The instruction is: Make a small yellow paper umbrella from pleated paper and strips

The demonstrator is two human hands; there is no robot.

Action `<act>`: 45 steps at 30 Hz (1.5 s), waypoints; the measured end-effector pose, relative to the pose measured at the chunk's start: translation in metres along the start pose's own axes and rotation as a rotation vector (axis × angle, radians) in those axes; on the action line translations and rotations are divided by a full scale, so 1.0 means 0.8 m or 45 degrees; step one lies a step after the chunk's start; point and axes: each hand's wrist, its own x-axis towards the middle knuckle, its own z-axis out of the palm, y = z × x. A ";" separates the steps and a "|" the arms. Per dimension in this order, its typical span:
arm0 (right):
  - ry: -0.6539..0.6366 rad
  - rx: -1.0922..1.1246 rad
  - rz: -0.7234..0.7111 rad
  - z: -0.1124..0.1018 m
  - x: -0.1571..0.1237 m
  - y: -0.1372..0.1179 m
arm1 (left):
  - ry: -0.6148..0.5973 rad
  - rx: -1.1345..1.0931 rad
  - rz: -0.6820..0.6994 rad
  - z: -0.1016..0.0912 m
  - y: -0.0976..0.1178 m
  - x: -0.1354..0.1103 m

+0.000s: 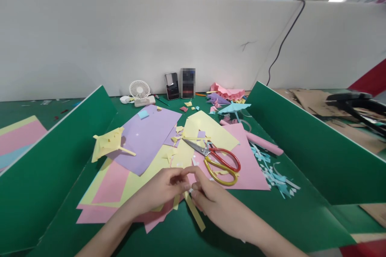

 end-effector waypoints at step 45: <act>0.181 0.901 0.448 0.009 -0.008 0.034 | 0.101 0.038 0.007 -0.005 -0.001 0.004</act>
